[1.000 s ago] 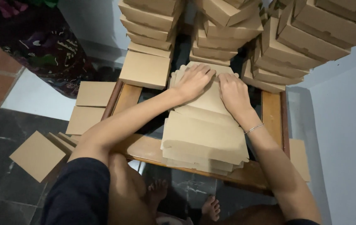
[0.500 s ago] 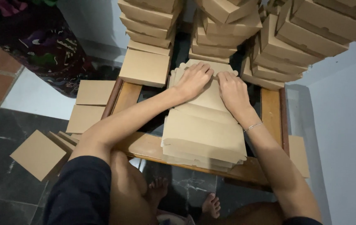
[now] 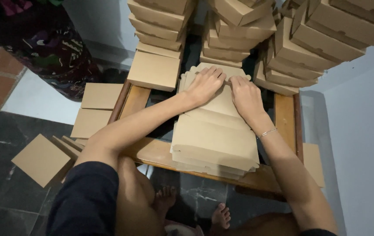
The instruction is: Assembling cardboard boxes from flat templates by folding them along pre-scored lines and stacking the finished products.
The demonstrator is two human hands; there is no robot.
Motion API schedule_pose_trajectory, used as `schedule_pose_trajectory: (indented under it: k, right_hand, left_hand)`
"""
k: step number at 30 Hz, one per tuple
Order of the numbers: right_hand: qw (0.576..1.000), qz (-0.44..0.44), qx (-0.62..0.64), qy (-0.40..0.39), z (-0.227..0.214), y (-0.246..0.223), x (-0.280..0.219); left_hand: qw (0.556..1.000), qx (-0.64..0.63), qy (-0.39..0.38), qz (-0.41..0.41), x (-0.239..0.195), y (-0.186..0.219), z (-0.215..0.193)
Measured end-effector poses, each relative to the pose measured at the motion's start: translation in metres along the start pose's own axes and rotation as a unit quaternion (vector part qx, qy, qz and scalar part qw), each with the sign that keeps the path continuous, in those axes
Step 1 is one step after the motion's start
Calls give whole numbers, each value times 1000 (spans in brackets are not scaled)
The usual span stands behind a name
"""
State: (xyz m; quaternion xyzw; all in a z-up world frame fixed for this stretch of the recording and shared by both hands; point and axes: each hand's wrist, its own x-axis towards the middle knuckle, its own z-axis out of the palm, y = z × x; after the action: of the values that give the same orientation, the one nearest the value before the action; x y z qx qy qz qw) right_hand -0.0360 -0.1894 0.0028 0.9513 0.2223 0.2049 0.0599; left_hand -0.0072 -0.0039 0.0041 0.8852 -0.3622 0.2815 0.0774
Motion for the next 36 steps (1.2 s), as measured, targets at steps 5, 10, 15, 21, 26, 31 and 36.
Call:
schedule_pose_trajectory:
  k: [5,10,15,21,26,31,36]
  right_hand:
    - [1000,2,-12,3,-2,-4,-3]
    - [1000,-2,-17,6,0,-2,-3]
    - [1000,-2,-3,15,1,-3,-4]
    - [1000,0,-4,7,1,-2,-4]
    - [1000,-2,-4,0,0,-2,-4]
    - [1000,-8,-4,0,1,-2,3]
    - [1000,9,14,-11,4,-1,-5]
  left_hand:
    - [1000,12,-1,0,-2,0,2]
    - [1000,17,-8,-1,-1,-2,12]
    - [1000,24,7,5,-2,1,8]
    - [1000,23,7,7,-1,-2,14]
    - [1000,23,11,6,-3,-2,17]
    - [999,34,25,3,-3,-4,18]
    - [1000,28,12,3,-4,0,13]
